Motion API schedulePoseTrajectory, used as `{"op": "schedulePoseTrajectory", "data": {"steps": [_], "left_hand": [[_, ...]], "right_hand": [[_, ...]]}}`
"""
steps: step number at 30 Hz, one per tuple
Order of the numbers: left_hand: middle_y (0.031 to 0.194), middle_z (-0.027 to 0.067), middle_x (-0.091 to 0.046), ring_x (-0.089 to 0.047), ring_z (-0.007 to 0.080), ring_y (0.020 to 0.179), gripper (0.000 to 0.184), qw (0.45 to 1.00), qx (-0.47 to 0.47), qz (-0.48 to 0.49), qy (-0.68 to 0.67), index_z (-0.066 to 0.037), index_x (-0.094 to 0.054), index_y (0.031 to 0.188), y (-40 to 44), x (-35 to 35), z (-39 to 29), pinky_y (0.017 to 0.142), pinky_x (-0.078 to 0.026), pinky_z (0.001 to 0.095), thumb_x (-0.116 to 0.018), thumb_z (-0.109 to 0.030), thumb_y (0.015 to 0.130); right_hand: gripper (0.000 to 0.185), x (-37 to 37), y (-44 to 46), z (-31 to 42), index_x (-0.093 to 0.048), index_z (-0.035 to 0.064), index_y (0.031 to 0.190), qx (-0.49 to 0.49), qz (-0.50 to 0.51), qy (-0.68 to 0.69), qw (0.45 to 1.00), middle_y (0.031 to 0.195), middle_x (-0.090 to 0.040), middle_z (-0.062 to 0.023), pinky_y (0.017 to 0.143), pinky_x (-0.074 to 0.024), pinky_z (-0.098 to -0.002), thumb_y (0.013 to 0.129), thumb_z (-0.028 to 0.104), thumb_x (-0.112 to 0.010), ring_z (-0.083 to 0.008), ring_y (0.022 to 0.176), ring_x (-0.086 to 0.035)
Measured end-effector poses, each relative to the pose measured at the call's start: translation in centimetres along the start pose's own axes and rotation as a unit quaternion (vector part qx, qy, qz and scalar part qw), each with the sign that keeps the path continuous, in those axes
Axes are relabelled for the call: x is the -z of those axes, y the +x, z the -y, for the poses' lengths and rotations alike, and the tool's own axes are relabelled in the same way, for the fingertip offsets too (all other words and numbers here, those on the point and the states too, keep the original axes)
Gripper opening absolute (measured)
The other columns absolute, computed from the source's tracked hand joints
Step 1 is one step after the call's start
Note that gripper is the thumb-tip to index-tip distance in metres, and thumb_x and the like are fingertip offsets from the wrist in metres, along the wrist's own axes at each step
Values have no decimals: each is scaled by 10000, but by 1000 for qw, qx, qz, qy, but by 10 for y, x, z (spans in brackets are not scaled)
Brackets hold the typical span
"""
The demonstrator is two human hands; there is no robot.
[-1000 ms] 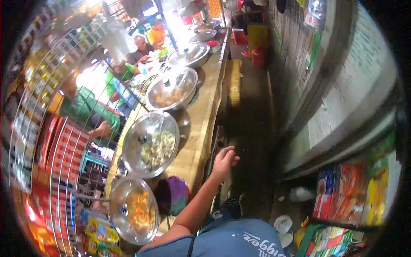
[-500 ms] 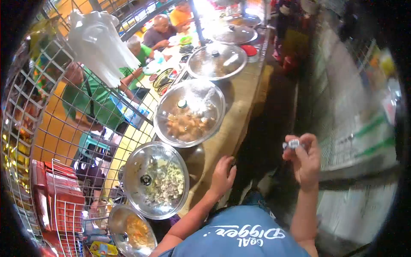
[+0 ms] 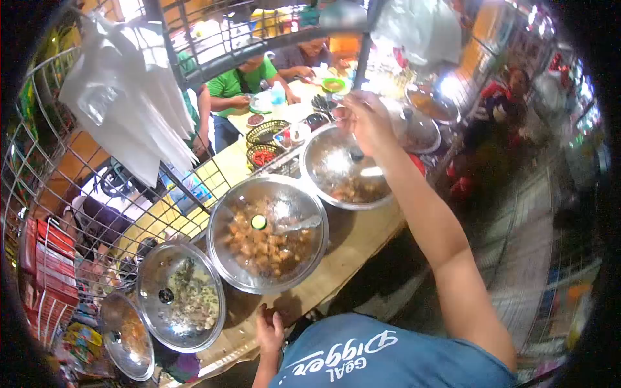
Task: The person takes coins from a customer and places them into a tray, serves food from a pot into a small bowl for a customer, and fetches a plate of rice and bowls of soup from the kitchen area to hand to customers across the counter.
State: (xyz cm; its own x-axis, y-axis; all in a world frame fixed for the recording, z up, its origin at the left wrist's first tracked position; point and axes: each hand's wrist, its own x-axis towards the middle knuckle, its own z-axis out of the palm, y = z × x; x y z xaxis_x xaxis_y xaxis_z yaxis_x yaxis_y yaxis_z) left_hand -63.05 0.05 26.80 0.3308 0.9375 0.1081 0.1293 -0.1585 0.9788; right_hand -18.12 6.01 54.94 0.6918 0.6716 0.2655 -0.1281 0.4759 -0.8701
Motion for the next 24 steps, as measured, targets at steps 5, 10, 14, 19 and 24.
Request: {"op": "schedulePoseTrajectory", "data": {"steps": [5, 10, 14, 19, 24], "left_hand": [[693, 70, -592, -573, 204, 583, 481, 966, -86, 6, 242, -7, -552, 1240, 18, 17, -5, 579, -484, 330, -675, -225, 829], [713, 129, -603, -598, 297, 630, 537, 951, -31, 11, 307, 12, -559, 1222, 7, 10, -22, 598, -495, 399, -713, -265, 789], [817, 151, -645, -630, 313, 706, 558, 937, 0, -38, 348, 10, -538, 1244, 5, 3, -20, 643, -511, 403, -712, -261, 788], [1065, 172, -667, -665, 332, 891, 591, 915, 60, -150, 369, -16, -488, 1315, 1, -13, 4, 763, -535, 414, -681, -216, 794], [1248, 240, -573, -585, 353, 1124, 589, 919, 123, -182, 329, 41, -445, 1338, 3, -18, 10, 930, -479, 409, -623, -144, 807]], "right_hand": [[263, -9, 113, -35, -506, 34, 1088, -38, -36, -183, 982, 925, -644, -92, 592, -539, -286, 879, 120, -642, -171, 773, -660], [131, 58, 265, -105, -572, -6, 988, 172, 97, -365, 910, 874, -636, -126, 541, -545, -278, 910, 89, -527, -184, 657, -652], [254, 17, 275, -72, -516, -49, 1133, -10, -49, -155, 987, 957, -620, -156, 584, -581, -294, 882, -43, -545, -203, 688, -660], [344, 74, 409, -104, -495, -14, 1220, -30, -36, -151, 988, 1053, -605, -220, 775, -539, -466, 928, 160, -545, -347, 892, -626], [159, 89, 429, -112, -611, 7, 1017, -53, -22, 18, 998, 854, -674, -202, 484, -548, -290, 907, -7, -497, -244, 577, -648]]}}
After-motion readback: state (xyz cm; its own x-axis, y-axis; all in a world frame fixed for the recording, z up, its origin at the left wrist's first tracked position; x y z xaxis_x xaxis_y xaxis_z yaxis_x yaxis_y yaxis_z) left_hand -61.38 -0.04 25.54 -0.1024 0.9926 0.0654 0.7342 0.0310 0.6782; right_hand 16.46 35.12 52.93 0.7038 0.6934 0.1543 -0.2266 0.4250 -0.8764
